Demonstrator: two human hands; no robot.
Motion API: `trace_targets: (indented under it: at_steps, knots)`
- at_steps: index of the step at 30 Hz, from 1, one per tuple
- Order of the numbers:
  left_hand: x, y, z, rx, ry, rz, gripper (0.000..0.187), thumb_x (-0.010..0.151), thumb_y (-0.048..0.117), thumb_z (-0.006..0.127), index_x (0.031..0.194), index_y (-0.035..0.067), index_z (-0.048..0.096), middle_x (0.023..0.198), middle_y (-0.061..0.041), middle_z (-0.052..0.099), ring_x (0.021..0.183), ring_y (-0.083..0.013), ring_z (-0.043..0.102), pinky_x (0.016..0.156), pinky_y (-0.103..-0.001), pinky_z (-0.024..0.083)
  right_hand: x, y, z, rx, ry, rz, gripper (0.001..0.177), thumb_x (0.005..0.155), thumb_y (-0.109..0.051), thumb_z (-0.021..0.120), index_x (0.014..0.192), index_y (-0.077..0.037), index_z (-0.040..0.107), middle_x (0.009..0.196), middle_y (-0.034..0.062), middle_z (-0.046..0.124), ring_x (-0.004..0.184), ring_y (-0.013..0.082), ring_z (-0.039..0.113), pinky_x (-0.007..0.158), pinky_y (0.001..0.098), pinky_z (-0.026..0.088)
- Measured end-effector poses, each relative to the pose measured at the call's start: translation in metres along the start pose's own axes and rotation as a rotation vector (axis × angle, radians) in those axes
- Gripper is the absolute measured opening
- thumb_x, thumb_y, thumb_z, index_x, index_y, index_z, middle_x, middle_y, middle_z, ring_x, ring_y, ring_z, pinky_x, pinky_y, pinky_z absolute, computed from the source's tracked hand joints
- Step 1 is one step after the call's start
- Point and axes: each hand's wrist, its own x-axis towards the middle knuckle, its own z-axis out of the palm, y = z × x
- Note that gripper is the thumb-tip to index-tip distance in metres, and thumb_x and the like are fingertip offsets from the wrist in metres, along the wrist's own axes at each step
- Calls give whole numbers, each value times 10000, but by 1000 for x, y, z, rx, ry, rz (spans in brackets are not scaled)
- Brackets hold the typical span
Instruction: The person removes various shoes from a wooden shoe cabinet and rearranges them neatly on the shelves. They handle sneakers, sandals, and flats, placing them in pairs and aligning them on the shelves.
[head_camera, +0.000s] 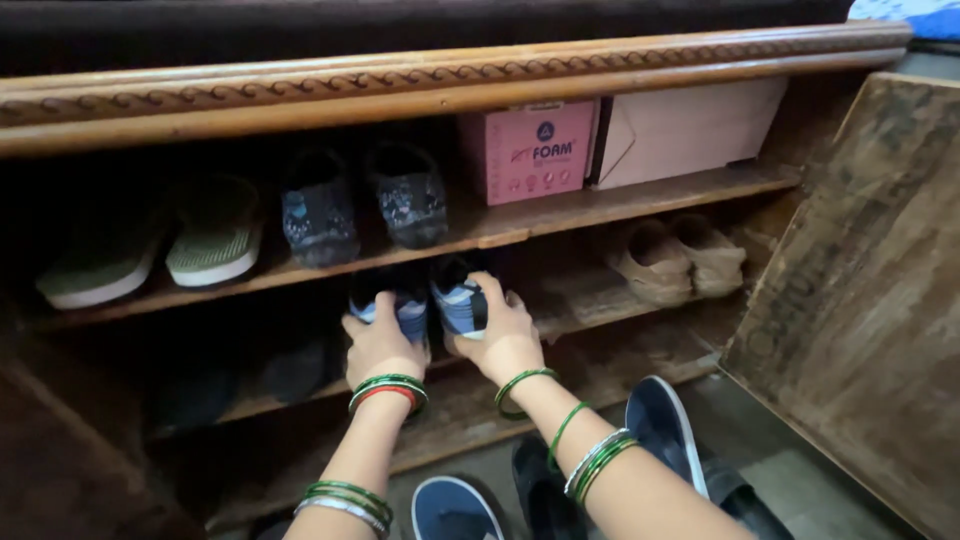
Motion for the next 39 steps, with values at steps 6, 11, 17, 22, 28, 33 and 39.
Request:
trace_targets:
  at_steps: [6,11,17,22,28,33,39]
  knots:
    - [3,10,-3,14,-30,-9,577,825,185,787,1317,332,525,1357,-195,491,1039,-443,687,848,-498,597,6,-4,5,-16,54,0,611,714,-175,829,1223,-297,513,1194,92,671,1079,409,650,881,494,544]
    - [-10,35,0,-33,-25,37,545,823,193,794,1285,324,536,1384,-184,463,1036,-443,685,853,-504,588,15,14,-14,40,176,-45,595,672,-161,848,1174,-238,538,1164,110,695,1081,385,658,868,478,540]
    - [-25,85,32,-90,-74,99,549,816,178,797,1277,308,528,1347,-199,467,1031,-437,680,841,-504,586,27,53,-70,0,193,-36,601,652,-157,848,1176,-209,558,1119,130,724,1073,384,671,871,461,546]
    - [-31,124,70,-128,-116,123,568,815,149,787,1285,316,515,1364,-210,452,978,-426,702,814,-486,596,39,88,-107,-91,184,90,684,637,-184,872,1239,-242,552,1077,164,729,1046,398,680,894,458,546]
    - [-21,147,102,-118,-108,168,568,864,95,702,1351,308,503,1470,-335,361,986,-445,703,837,-480,598,58,118,-125,-151,167,76,690,642,-226,885,1244,-257,548,1038,168,741,1028,388,698,897,454,548]
    - [-12,148,119,-99,-50,225,586,882,68,634,1403,294,490,1485,-419,309,1012,-470,689,865,-486,589,69,129,-115,-157,134,136,689,667,-224,868,1269,-273,536,1032,168,743,1009,386,706,894,452,556]
    - [-11,146,120,-59,-71,239,606,876,150,716,1412,318,488,1498,-425,300,1020,-483,685,867,-482,595,76,142,-109,-137,114,133,721,656,-213,866,1281,-285,514,1024,153,741,988,380,715,901,445,560]
